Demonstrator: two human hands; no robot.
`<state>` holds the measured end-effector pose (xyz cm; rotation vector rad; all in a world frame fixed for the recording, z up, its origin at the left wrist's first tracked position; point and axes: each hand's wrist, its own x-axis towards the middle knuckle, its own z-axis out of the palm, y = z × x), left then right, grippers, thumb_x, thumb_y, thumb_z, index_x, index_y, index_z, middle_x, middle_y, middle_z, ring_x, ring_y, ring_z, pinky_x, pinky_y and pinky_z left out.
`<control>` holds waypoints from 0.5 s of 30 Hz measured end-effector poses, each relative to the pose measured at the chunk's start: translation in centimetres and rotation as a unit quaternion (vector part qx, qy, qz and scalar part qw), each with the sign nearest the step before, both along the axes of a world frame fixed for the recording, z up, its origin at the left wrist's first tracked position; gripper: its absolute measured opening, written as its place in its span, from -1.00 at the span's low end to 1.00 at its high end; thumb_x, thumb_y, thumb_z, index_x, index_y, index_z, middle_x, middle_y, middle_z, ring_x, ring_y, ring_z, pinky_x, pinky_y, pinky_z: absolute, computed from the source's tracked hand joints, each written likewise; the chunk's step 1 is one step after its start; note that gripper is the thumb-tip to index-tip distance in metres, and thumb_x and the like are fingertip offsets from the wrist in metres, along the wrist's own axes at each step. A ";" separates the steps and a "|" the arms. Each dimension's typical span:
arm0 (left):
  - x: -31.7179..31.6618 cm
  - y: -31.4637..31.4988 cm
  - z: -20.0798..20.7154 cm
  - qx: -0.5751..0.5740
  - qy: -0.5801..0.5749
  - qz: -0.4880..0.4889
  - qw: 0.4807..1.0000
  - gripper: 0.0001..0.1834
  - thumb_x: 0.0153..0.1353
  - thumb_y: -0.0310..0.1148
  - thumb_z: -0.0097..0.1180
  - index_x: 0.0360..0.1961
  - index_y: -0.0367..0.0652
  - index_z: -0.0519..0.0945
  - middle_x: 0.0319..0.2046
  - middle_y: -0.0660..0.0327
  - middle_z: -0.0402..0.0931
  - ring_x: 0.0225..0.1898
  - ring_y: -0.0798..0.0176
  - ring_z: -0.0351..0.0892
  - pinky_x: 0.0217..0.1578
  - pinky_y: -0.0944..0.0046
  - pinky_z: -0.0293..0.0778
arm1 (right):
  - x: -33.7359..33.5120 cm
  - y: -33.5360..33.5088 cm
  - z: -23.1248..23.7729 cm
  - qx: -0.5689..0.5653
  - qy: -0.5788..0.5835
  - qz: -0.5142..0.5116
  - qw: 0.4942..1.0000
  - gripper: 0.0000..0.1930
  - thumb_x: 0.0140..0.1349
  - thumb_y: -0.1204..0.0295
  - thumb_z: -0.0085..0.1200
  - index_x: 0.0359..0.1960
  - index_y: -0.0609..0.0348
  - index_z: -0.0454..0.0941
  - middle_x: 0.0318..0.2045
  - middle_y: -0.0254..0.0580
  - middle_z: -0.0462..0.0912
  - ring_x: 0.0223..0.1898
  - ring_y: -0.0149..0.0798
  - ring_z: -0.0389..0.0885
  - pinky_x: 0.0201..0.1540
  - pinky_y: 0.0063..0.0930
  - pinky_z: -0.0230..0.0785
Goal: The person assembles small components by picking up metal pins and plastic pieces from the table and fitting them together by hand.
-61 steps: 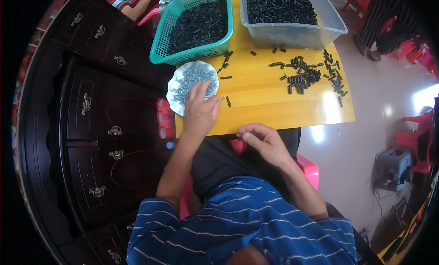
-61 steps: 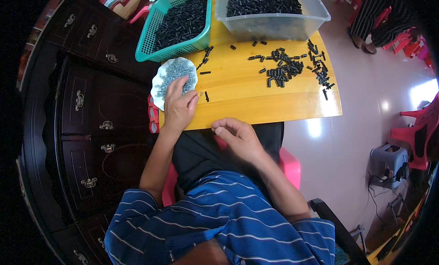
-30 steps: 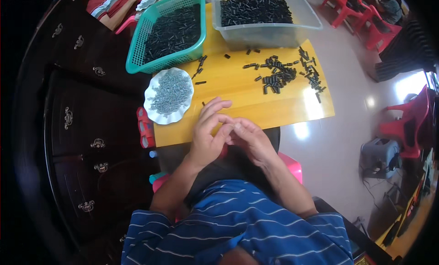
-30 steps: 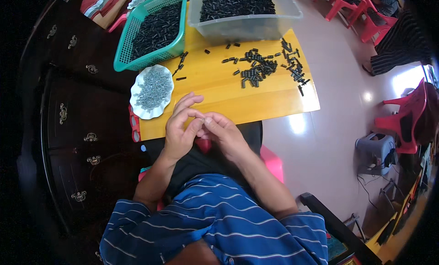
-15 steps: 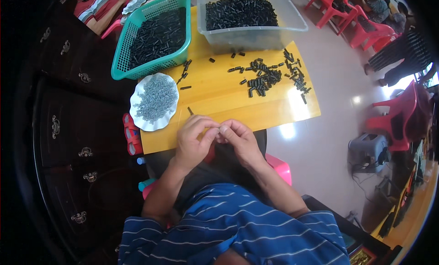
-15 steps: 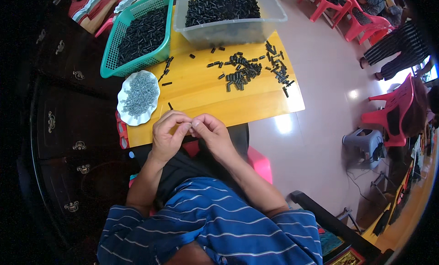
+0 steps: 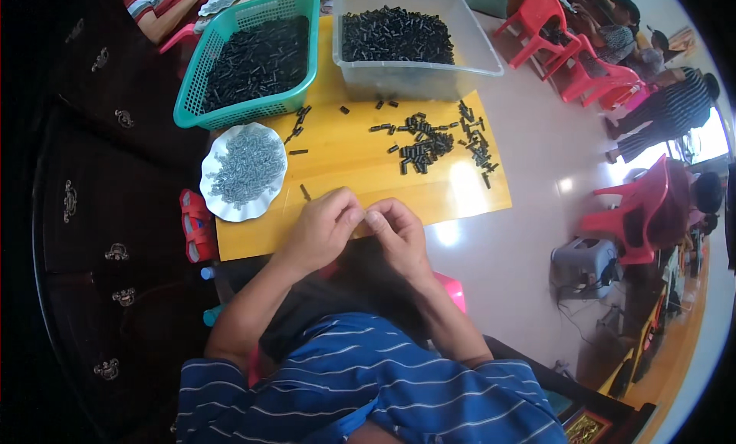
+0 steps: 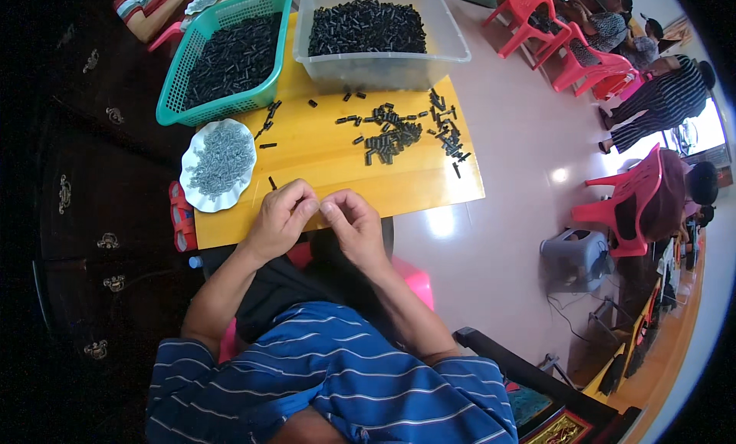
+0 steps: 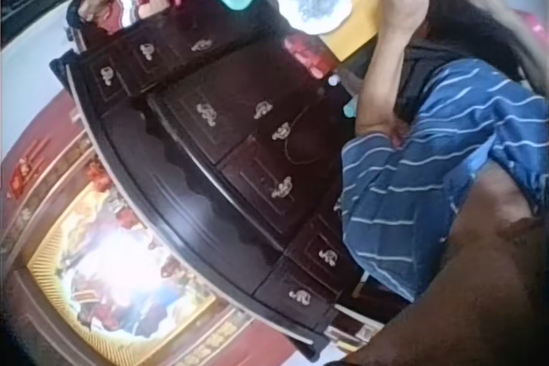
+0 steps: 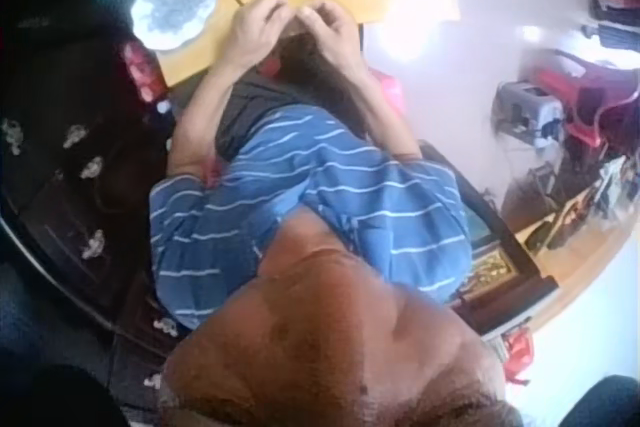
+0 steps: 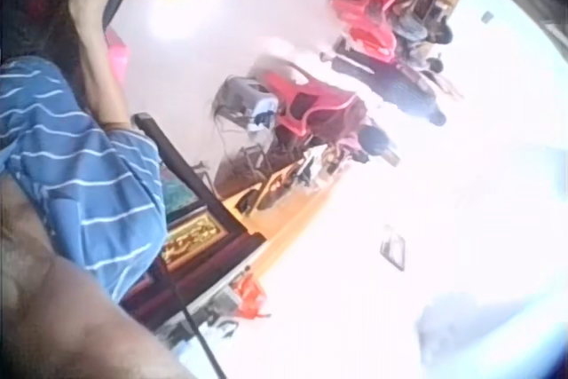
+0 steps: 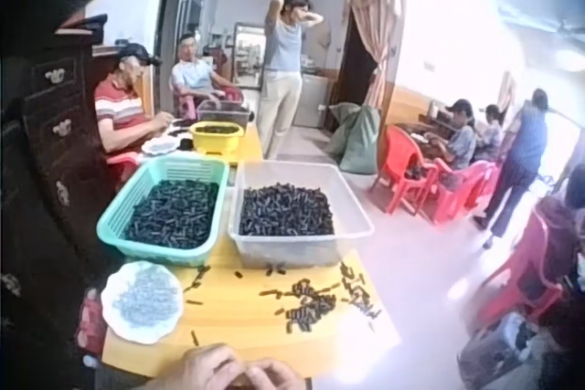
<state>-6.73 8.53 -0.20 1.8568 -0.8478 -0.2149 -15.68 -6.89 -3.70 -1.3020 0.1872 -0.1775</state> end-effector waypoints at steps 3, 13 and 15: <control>-0.1 -1.0 -0.1 -0.010 0.041 -0.016 0.999 -0.85 0.35 -0.39 0.12 -0.29 -0.26 0.50 -0.45 0.03 0.53 -0.38 -0.01 0.58 -0.34 0.13 0.45 | 0.4 -0.9 0.3 0.025 -0.005 -0.047 0.999 -0.90 0.46 0.45 0.12 -0.17 0.24 0.56 -0.34 -0.45 0.58 -0.27 -0.56 0.51 -0.17 -0.64 0.38; 0.1 -3.0 -4.6 -0.046 0.014 -0.002 0.999 -0.86 0.38 -0.40 0.11 -0.30 -0.25 0.52 -0.49 0.08 0.53 -0.47 0.09 0.57 -0.39 0.19 0.45 | 3.7 -13.0 1.3 -0.435 0.043 -0.241 0.866 -0.86 0.32 0.40 0.22 -0.24 0.23 0.64 -0.37 -0.10 0.71 -0.42 -0.26 0.67 -0.26 -0.39 0.50; 0.0 -3.0 -4.7 -0.050 0.007 0.004 0.999 -0.86 0.38 -0.40 0.11 -0.31 -0.25 0.52 -0.49 0.09 0.53 -0.49 0.12 0.56 -0.40 0.20 0.45 | 4.1 -14.4 0.7 -0.502 0.066 -0.260 0.822 -0.87 0.28 0.40 0.23 -0.27 0.21 0.65 -0.37 -0.10 0.70 -0.43 -0.19 0.67 -0.27 -0.32 0.51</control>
